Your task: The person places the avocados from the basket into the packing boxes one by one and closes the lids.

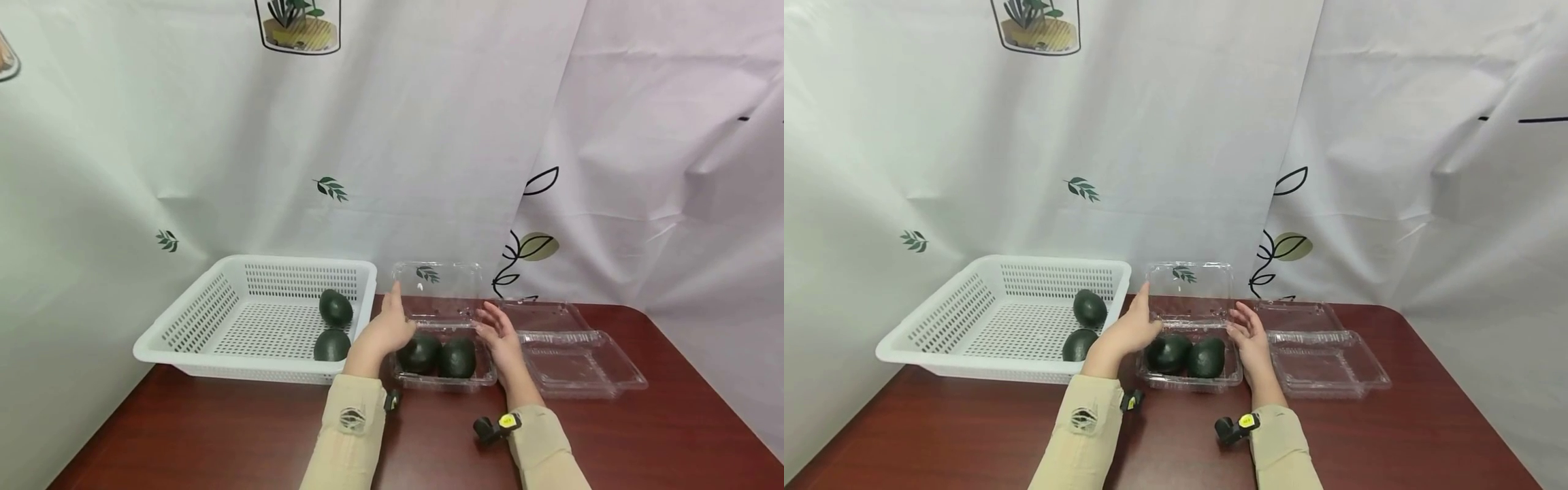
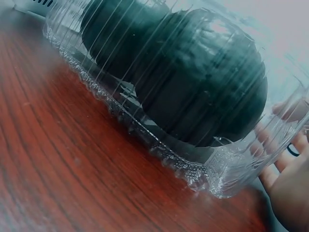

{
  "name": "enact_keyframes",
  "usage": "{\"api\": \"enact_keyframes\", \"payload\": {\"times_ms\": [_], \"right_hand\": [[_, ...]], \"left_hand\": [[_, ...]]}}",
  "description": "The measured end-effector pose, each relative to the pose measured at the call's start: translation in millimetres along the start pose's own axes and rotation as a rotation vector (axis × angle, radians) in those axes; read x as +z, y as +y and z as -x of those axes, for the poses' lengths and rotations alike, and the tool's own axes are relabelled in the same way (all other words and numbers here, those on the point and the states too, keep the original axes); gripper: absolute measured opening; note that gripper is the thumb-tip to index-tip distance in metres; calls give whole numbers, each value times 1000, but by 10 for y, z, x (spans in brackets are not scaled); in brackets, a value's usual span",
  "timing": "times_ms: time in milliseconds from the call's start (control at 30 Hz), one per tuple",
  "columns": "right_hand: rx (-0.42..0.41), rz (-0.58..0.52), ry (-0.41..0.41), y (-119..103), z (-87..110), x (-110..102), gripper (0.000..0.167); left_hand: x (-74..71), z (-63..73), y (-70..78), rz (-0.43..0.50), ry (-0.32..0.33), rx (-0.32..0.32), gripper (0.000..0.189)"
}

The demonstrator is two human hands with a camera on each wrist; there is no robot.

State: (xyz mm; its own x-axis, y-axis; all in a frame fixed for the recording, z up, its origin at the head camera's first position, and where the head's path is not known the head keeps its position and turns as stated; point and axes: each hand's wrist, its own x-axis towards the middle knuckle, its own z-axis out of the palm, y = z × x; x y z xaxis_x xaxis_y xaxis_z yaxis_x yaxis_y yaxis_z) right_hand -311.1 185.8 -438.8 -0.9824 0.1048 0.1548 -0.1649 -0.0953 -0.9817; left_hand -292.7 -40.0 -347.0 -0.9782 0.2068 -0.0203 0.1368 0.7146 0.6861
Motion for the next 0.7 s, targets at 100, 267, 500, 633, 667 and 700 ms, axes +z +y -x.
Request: {"api": "enact_keyframes", "payload": {"times_ms": [100, 267, 500, 633, 667, 700], "right_hand": [[-5, 0, 0, 5, -4, 3, 55], [-31, -9, 24, 25, -4, 13, 49], [-52, -12, 56, 35, 1, 27, 39], [-5, -9, 88, 17, -3, 38, 37], [11, -5, 86, 10, -1, 40, 39], [23, -9, 87, 4, -1, 43, 42]], "left_hand": [[-23, -6, 9, 27, 67, -5, 87], [-62, 7, 18, 32, 144, 45, 90], [-147, 82, 19, -24, 177, 113, 67], [-212, 125, 38, -52, 159, 149, 47], [-222, 131, 42, -60, 136, 156, 45], [-229, 134, 43, -69, 108, 163, 45]]}}
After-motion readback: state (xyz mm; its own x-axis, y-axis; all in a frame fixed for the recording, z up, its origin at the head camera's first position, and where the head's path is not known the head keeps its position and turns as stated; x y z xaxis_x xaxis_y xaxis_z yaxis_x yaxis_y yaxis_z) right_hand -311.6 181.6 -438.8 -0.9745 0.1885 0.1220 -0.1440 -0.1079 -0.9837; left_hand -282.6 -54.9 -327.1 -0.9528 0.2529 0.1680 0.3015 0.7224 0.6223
